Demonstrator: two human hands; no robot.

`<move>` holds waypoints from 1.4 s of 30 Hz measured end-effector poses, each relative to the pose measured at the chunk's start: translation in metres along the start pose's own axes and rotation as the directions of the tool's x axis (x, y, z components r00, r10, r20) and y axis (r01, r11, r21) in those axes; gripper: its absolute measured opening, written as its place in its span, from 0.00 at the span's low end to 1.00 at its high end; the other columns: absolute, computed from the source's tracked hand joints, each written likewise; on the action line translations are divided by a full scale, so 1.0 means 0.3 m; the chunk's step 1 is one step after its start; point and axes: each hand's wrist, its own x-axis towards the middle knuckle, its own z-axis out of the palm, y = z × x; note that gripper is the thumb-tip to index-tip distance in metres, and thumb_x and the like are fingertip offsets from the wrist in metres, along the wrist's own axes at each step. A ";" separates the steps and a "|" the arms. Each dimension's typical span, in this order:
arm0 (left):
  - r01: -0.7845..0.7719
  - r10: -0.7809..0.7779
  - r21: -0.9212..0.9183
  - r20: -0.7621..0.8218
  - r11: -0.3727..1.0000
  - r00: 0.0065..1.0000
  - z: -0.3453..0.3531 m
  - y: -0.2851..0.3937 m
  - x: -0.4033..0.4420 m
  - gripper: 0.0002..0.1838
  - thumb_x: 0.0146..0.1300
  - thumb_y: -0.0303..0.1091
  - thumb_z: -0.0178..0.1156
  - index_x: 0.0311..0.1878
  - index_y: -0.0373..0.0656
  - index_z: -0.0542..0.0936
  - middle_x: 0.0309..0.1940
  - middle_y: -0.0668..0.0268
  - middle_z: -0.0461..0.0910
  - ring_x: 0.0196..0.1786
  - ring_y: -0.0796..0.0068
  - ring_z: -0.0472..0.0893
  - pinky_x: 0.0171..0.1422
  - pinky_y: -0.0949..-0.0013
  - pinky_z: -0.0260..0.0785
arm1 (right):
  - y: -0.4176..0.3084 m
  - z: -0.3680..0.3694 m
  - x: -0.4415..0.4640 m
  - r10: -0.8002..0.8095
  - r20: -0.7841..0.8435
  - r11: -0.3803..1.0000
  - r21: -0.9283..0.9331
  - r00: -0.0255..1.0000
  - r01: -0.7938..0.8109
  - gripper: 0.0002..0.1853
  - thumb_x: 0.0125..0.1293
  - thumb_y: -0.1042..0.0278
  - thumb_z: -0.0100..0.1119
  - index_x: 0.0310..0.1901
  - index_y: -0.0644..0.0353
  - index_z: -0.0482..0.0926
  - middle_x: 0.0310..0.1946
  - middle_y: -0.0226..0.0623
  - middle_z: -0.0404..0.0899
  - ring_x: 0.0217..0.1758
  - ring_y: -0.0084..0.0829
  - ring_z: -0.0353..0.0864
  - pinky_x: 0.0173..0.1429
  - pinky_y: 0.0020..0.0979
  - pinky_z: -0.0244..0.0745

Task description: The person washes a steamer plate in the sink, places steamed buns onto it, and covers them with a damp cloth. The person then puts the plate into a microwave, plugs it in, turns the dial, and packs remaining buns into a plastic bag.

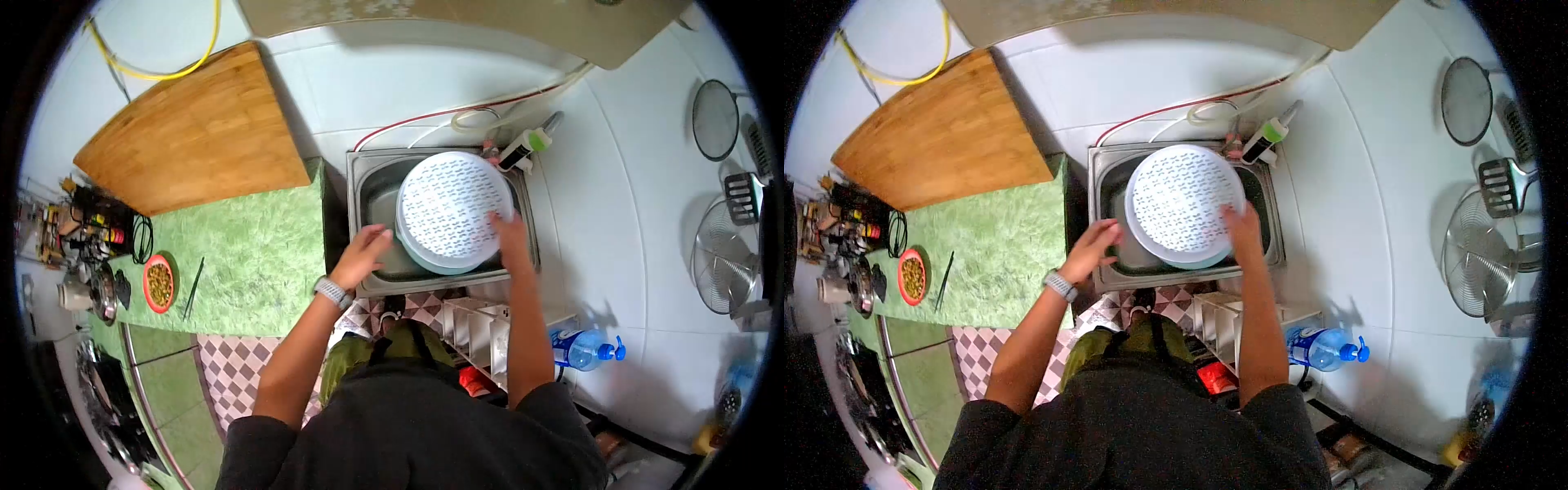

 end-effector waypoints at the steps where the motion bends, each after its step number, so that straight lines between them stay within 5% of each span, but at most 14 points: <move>1: -0.038 0.038 -0.052 0.013 0.998 0.999 -0.055 -0.014 -0.055 0.31 0.76 0.54 0.54 0.72 0.43 0.67 0.62 0.62 0.78 0.66 0.69 0.75 0.69 0.52 0.69 | -0.018 -0.021 -0.011 -0.004 0.011 1.000 -0.012 1.000 0.004 0.24 0.71 0.64 0.62 0.63 0.67 0.74 0.50 0.41 0.83 0.53 0.35 0.82 0.57 0.38 0.77; 4: -0.112 0.110 -0.187 -0.018 0.976 0.994 -0.216 -0.054 -0.260 0.23 0.77 0.46 0.54 0.69 0.45 0.71 0.61 0.63 0.79 0.65 0.68 0.78 0.67 0.57 0.72 | -0.015 -0.111 0.036 -0.033 0.065 0.996 0.087 0.997 0.028 0.24 0.70 0.63 0.61 0.63 0.68 0.74 0.50 0.48 0.84 0.53 0.42 0.84 0.57 0.41 0.78; 7: -0.174 0.117 -0.241 -0.235 0.955 0.965 -0.379 -0.164 -0.512 0.20 0.77 0.42 0.54 0.66 0.45 0.74 0.59 0.62 0.80 0.63 0.67 0.79 0.66 0.60 0.72 | 0.022 -0.110 0.035 -0.283 -0.277 0.266 -0.942 0.918 -0.202 0.19 0.69 0.61 0.57 0.53 0.67 0.73 0.46 0.60 0.84 0.51 0.61 0.83 0.54 0.54 0.79; 15: -0.241 -0.157 -0.447 -0.686 0.861 0.710 -0.605 -0.824 -1.172 0.21 0.73 0.42 0.57 0.64 0.43 0.75 0.58 0.61 0.81 0.63 0.66 0.80 0.66 0.58 0.72 | -0.136 -0.124 -0.043 -0.404 -0.155 0.194 -0.978 0.901 -0.081 0.15 0.69 0.61 0.56 0.49 0.64 0.74 0.41 0.55 0.85 0.46 0.54 0.86 0.51 0.52 0.79; 17: -0.234 -0.282 -0.536 -0.709 0.811 0.646 -0.587 -1.019 -1.298 0.22 0.72 0.44 0.58 0.64 0.44 0.75 0.58 0.61 0.81 0.63 0.66 0.80 0.65 0.57 0.72 | -0.174 -0.118 -0.032 -0.261 -0.031 0.699 -0.696 0.965 0.166 0.17 0.71 0.63 0.58 0.55 0.66 0.76 0.42 0.47 0.86 0.45 0.43 0.86 0.51 0.45 0.80; 20: -0.164 -0.451 -0.654 -0.660 0.739 0.601 -0.520 -1.247 -1.445 0.22 0.72 0.45 0.58 0.64 0.47 0.76 0.55 0.64 0.82 0.61 0.67 0.80 0.61 0.58 0.73 | -0.335 0.063 -0.178 -0.164 0.063 0.934 -0.311 0.984 0.175 0.18 0.71 0.67 0.59 0.57 0.69 0.76 0.44 0.40 0.84 0.44 0.33 0.85 0.47 0.38 0.82; 25: -0.195 -0.541 -0.752 -0.604 0.629 0.585 -0.379 -1.405 -1.592 0.20 0.71 0.43 0.58 0.63 0.49 0.76 0.55 0.65 0.81 0.62 0.66 0.79 0.62 0.58 0.71 | -0.179 0.059 -0.077 0.128 0.081 0.962 -0.253 0.988 -0.104 0.19 0.68 0.67 0.59 0.57 0.67 0.78 0.49 0.45 0.84 0.49 0.41 0.85 0.54 0.43 0.81; 27: -0.275 -0.533 -0.762 -0.618 0.586 0.578 -0.369 -1.445 -1.651 0.17 0.70 0.43 0.58 0.58 0.50 0.76 0.56 0.65 0.81 0.61 0.64 0.79 0.60 0.57 0.73 | -0.030 -0.008 -0.048 -0.315 -0.267 0.157 -0.961 0.911 -0.227 0.16 0.63 0.66 0.54 0.47 0.66 0.84 0.47 0.58 0.84 0.49 0.54 0.85 0.57 0.42 0.80; 30: -0.312 -0.504 -0.723 -0.667 0.617 0.549 -0.326 -1.502 -1.671 0.17 0.70 0.43 0.57 0.59 0.48 0.76 0.57 0.64 0.80 0.62 0.65 0.78 0.62 0.55 0.72 | -0.048 -0.079 -0.086 -0.265 -0.127 0.082 -0.991 0.956 -0.109 0.18 0.63 0.63 0.56 0.47 0.66 0.84 0.45 0.57 0.85 0.47 0.52 0.86 0.53 0.45 0.80; 31: -0.329 -0.497 -0.707 -0.687 0.626 0.530 -0.322 -1.465 -1.689 0.19 0.71 0.44 0.56 0.60 0.47 0.76 0.58 0.63 0.80 0.63 0.64 0.78 0.64 0.54 0.72 | 0.086 -0.294 0.164 -0.029 0.376 -0.686 -0.681 0.926 0.255 0.17 0.64 0.61 0.58 0.45 0.67 0.83 0.38 0.52 0.87 0.40 0.43 0.87 0.45 0.43 0.80; 32: -0.320 -0.506 -0.711 -0.683 0.627 0.527 -0.317 -1.493 -1.720 0.19 0.71 0.44 0.56 0.60 0.47 0.76 0.58 0.63 0.80 0.63 0.64 0.78 0.64 0.54 0.72 | 0.080 -0.267 0.121 -0.017 0.374 -0.687 -0.678 0.927 0.261 0.17 0.64 0.61 0.58 0.45 0.67 0.83 0.38 0.52 0.87 0.40 0.43 0.87 0.45 0.43 0.80; 34: -0.336 -0.576 -0.801 -0.592 0.495 0.563 -0.321 -1.594 -1.710 0.21 0.72 0.42 0.54 0.64 0.49 0.75 0.59 0.64 0.79 0.64 0.64 0.77 0.64 0.55 0.71 | -0.038 -0.122 0.039 -0.295 -0.091 0.451 -0.891 0.951 0.054 0.12 0.66 0.64 0.60 0.43 0.65 0.82 0.29 0.40 0.84 0.35 0.32 0.84 0.40 0.37 0.78; 37: -0.274 -0.579 -0.801 -0.580 0.533 0.573 -0.326 -1.604 -1.730 0.21 0.71 0.40 0.55 0.65 0.49 0.74 0.57 0.64 0.80 0.62 0.64 0.79 0.61 0.55 0.73 | -0.207 -0.028 -0.031 -0.163 -0.007 0.808 -0.575 0.987 0.129 0.13 0.68 0.65 0.63 0.47 0.66 0.79 0.33 0.35 0.82 0.36 0.27 0.81 0.40 0.34 0.77; 42: -0.298 -0.603 -0.793 -0.601 0.531 0.525 -0.301 -1.520 -1.740 0.19 0.71 0.38 0.56 0.64 0.48 0.75 0.54 0.63 0.82 0.58 0.66 0.81 0.56 0.62 0.76 | -0.432 0.209 -0.305 0.078 0.301 0.971 -0.240 0.950 -0.004 0.29 0.71 0.67 0.60 0.69 0.72 0.67 0.60 0.51 0.79 0.60 0.43 0.82 0.62 0.42 0.80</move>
